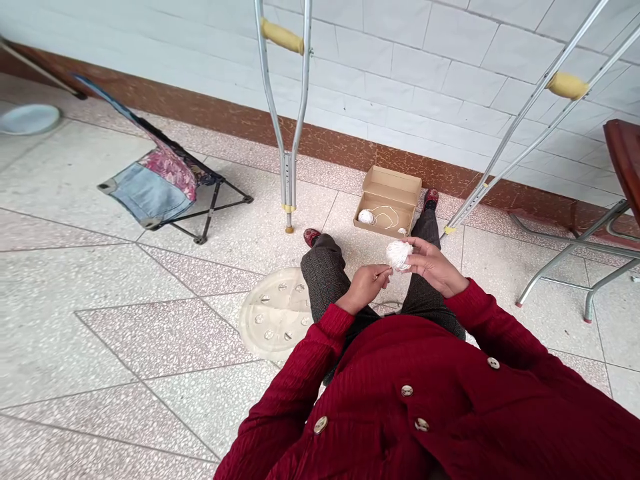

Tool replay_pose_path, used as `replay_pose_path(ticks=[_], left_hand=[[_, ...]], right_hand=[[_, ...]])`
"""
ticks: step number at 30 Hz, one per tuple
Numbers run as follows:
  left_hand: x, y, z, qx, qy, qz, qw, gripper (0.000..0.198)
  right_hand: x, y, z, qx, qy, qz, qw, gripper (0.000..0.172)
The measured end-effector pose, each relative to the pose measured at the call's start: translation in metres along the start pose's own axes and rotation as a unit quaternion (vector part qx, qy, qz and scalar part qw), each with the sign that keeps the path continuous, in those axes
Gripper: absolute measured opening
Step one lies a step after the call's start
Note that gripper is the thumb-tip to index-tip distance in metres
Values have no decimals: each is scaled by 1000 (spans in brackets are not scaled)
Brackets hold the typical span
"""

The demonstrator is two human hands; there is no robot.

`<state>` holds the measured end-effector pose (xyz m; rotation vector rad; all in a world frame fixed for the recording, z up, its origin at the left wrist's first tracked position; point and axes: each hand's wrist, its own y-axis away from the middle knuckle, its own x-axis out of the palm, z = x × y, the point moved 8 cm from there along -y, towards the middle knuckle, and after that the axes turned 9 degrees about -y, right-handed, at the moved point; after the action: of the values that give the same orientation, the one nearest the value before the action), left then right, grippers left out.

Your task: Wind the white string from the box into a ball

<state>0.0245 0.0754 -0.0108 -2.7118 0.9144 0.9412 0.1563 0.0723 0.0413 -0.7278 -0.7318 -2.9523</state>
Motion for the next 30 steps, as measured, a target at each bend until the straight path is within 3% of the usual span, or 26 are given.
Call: replay_pose_path(ticks=[2,4,7,9,10,14,17,22,26,30], left_hand=[[-1,6,-9,11,7,3,1000,42],[-4,11,-22,25,-7,8,1000,43],[-7,17,-45,68,-71,16,995,41],[-11,19,-58,103,-116,14,988,37],[-14,19,-63,120,-134,9,984,34],[-31,12,-71,171,-188,-21,967,29],[-37,2,-61,161,-184,-40,969,28],[-20,-8,-38,89,-44,-33,994,34],[2,-3,-34,62,46,-2,997,42],[21,7,-35,35,63,48,996,44]], right_hand=[[-2,-3,10,-24,16,5,1000,45],[-9,-5,26,-93,104,-10,990,44],[-24,-4,42,-224,316,-78,919,47],[-35,-4,32,-239,396,-104,881,46],[-39,-5,21,-218,403,-99,883,45],[-35,1,-38,-66,273,24,959,46],[-21,19,-54,21,127,90,988,46],[-13,40,-32,74,-29,72,994,44],[-19,39,4,16,-58,17,998,39],[-36,20,37,-89,-19,-44,995,41]])
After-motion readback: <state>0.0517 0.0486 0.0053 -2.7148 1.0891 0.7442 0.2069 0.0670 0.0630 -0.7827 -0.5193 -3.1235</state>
